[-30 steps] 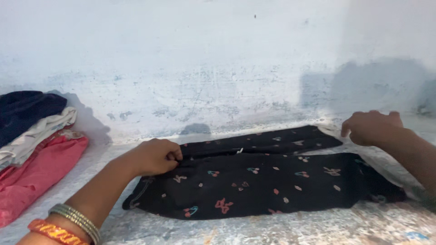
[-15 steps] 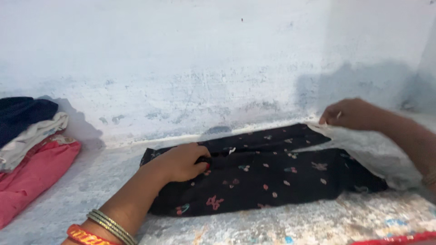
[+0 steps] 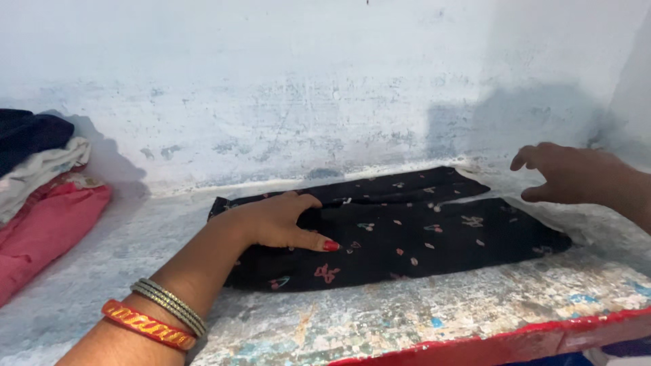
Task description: The person folds a dark blue garment and a black floral-patterned garment on a white shelf. Each item is smoothed, folded in half, then folded again into a compact rectangle and placed on a growing stack of folded clothes.
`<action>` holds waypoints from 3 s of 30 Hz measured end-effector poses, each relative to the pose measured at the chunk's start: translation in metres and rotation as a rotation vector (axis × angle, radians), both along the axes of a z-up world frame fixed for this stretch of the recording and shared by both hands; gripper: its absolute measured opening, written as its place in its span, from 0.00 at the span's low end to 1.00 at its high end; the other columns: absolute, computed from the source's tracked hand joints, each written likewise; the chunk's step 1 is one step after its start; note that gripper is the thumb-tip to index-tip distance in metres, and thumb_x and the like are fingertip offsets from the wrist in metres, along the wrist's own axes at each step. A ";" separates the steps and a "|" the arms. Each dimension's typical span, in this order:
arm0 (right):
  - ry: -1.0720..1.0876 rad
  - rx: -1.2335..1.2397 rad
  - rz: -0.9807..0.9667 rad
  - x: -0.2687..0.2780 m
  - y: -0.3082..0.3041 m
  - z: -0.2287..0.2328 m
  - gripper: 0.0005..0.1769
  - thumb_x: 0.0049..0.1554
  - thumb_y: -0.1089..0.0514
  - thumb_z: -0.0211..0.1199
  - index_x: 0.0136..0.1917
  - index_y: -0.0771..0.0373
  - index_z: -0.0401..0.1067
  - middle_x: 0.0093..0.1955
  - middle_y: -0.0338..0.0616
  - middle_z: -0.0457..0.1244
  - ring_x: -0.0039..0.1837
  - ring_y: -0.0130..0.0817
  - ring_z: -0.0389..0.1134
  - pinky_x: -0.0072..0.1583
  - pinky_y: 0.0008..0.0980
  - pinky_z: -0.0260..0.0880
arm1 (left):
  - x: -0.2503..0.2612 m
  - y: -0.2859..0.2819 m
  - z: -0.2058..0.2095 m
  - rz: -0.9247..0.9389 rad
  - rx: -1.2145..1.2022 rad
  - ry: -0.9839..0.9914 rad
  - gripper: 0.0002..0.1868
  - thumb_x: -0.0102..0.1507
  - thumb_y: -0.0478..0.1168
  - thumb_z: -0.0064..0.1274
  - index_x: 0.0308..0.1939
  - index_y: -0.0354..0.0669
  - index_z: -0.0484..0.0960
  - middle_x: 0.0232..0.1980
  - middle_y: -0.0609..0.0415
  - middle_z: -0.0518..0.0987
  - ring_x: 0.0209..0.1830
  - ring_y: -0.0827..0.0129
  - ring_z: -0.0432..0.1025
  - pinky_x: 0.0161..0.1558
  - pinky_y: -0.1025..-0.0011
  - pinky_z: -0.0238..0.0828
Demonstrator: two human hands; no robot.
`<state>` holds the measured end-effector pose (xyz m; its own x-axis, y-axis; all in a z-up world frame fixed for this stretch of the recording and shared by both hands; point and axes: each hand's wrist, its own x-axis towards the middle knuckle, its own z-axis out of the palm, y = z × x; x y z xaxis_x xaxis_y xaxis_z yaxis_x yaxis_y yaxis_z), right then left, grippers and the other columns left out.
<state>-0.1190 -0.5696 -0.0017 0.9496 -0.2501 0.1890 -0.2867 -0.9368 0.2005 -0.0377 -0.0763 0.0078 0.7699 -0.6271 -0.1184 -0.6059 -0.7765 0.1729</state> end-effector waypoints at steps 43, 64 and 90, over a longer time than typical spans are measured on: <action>0.221 0.574 0.565 0.055 0.228 0.021 0.16 0.49 0.56 0.73 0.51 0.61 0.77 0.40 0.39 0.71 0.43 0.29 0.71 0.48 0.33 0.71 | 0.006 0.019 0.005 0.065 -0.082 -0.002 0.51 0.50 0.67 0.60 0.74 0.55 0.64 0.68 0.49 0.71 0.67 0.55 0.70 0.62 0.58 0.70; 0.401 0.596 0.544 0.024 0.253 0.025 0.29 0.55 0.49 0.64 0.70 0.48 0.73 0.73 0.35 0.59 0.77 0.35 0.57 0.76 0.39 0.56 | 0.014 0.024 0.006 -0.026 -0.064 -0.028 0.51 0.50 0.68 0.62 0.72 0.50 0.67 0.71 0.47 0.69 0.71 0.53 0.65 0.66 0.57 0.64; 0.254 0.731 0.484 0.038 0.255 0.011 0.33 0.56 0.44 0.64 0.73 0.45 0.65 0.74 0.43 0.63 0.76 0.38 0.63 0.73 0.44 0.61 | 0.050 0.065 0.015 0.268 -0.090 -0.163 0.45 0.53 0.70 0.61 0.65 0.46 0.77 0.65 0.46 0.78 0.67 0.55 0.71 0.66 0.59 0.68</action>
<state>-0.0812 -0.3141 0.0097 0.9735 0.2107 -0.0887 0.1422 -0.8619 -0.4868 0.0120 -0.0115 0.0227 0.9131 -0.4023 0.0667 -0.4078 -0.8979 0.1661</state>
